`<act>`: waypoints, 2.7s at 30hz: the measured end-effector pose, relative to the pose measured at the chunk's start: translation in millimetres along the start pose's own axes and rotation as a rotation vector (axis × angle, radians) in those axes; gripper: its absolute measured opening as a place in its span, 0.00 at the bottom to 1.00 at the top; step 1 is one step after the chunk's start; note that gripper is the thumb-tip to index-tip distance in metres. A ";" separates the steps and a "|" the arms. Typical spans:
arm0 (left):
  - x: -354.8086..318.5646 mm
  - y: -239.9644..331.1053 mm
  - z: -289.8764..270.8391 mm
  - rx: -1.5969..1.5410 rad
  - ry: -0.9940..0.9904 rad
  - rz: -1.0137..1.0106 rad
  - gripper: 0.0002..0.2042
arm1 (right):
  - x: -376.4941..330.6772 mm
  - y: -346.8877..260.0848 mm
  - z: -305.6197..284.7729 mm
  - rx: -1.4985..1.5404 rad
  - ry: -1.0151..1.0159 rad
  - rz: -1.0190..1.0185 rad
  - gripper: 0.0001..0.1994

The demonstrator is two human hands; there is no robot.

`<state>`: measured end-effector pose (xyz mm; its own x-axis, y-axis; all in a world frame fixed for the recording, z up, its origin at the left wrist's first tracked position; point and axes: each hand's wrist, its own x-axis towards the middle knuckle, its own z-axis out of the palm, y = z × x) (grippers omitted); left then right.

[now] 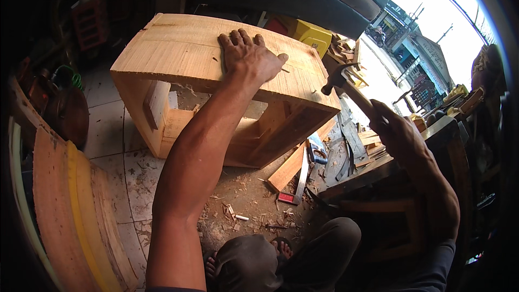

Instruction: The person assembles a wooden box by cutting a plank with a hand saw, then nailing the pieces together with a hammer and nails. The person works on the floor in a cluttered workshop.

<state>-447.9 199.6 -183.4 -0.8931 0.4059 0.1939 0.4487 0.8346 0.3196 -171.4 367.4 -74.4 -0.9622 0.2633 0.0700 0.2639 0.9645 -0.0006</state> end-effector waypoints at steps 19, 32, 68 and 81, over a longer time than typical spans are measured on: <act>-1.1 -21.4 -7.4 0.056 0.041 -0.061 0.43 | 19.0 -29.6 44.0 0.338 0.309 0.101 0.20; -146.9 20.3 72.9 -0.711 0.553 0.415 0.17 | -86.4 -29.6 96.6 1.210 0.547 0.121 0.18; -16.8 -33.3 -12.7 -0.537 0.170 0.356 0.12 | -87.7 15.5 113.9 1.293 0.307 0.090 0.22; -61.4 42.5 -13.2 -1.187 -0.314 0.181 0.15 | -85.6 21.9 119.7 1.339 0.295 0.111 0.22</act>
<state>-373.6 205.3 -169.5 -0.7109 0.6882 0.1449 0.1720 -0.0297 0.9847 -91.4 368.1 -199.8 -0.8464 0.4878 0.2136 -0.0905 0.2635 -0.9604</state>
